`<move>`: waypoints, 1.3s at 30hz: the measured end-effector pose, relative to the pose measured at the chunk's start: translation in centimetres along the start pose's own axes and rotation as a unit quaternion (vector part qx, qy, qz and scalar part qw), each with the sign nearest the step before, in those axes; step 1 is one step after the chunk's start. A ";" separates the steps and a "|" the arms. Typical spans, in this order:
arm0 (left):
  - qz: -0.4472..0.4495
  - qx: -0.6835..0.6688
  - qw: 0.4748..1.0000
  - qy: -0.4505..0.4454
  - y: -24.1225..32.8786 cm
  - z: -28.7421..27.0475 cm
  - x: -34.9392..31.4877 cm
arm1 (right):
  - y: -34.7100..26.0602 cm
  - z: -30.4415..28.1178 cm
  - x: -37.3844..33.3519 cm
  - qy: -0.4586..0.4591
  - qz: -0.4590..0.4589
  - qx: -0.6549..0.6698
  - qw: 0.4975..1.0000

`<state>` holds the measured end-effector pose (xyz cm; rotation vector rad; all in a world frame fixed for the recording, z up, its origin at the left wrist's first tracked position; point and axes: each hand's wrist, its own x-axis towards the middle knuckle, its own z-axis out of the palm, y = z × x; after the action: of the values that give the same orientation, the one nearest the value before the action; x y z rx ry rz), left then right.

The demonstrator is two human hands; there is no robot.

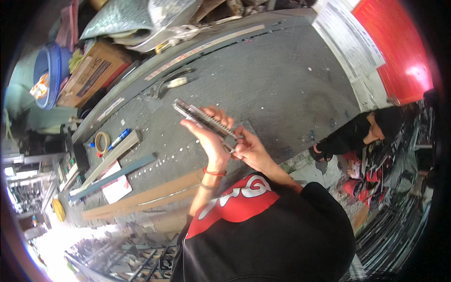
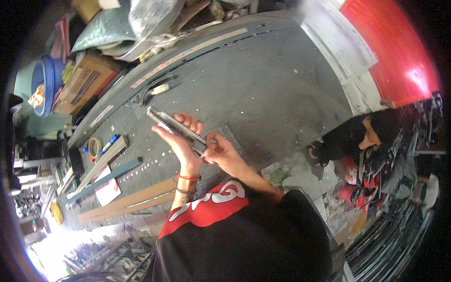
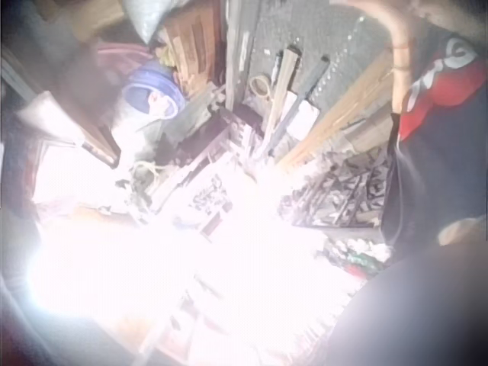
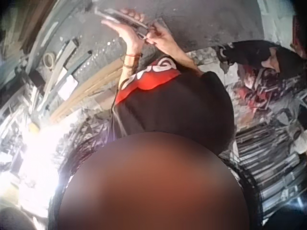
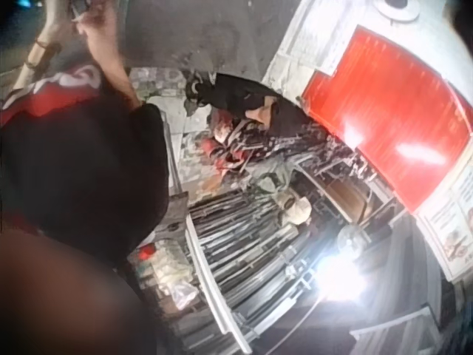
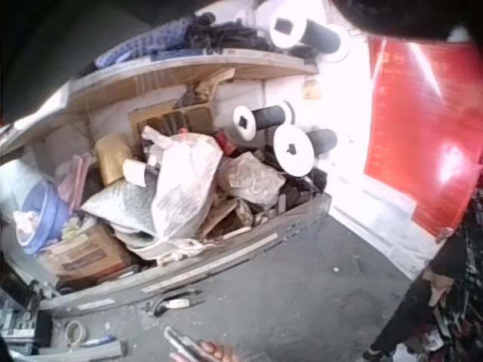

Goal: The person uses a utility knife to cut a rubber strip, then handles several metal bars. They place a bar into a machine, retrieve it, and measure and mark multiple bars with a tape measure and marker on a workbench.

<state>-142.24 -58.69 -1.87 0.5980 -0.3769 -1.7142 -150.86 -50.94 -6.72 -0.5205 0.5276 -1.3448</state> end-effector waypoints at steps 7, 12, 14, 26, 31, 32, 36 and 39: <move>0.002 0.067 0.996 0.057 -0.2 0.0 0.1 | -0.6 0.8 0.4 -0.005 -0.015 -0.110 0.994; -0.021 0.065 0.997 0.041 0.6 -0.6 0.3 | -0.5 1.0 1.2 -0.039 0.014 -0.167 0.985; 0.000 0.088 0.995 0.051 0.9 -1.5 0.9 | -0.6 1.2 1.5 -0.018 -0.012 -0.189 0.982; 0.136 -0.188 0.961 0.152 6.6 -8.8 2.3 | -1.1 -0.1 5.9 0.061 -0.172 -0.776 0.604; 0.147 -0.193 0.957 0.161 6.5 -8.0 1.2 | 0.2 0.0 7.6 0.053 -0.101 -0.765 0.634; 0.147 -0.182 0.960 0.156 6.4 -7.7 1.0 | -0.6 0.2 7.2 0.027 -0.076 -0.709 0.700; 0.101 -0.206 0.965 0.130 6.0 -6.5 0.8 | -2.0 3.1 4.2 0.022 -0.069 -0.461 0.884; 0.051 -0.227 0.968 0.092 5.6 -6.0 0.8 | -2.2 5.1 3.4 -0.001 -0.076 -0.334 0.939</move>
<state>-134.43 -60.28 -3.83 0.3871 0.1167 -1.5608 -148.85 -54.35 -1.58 -1.1364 0.9678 -1.2926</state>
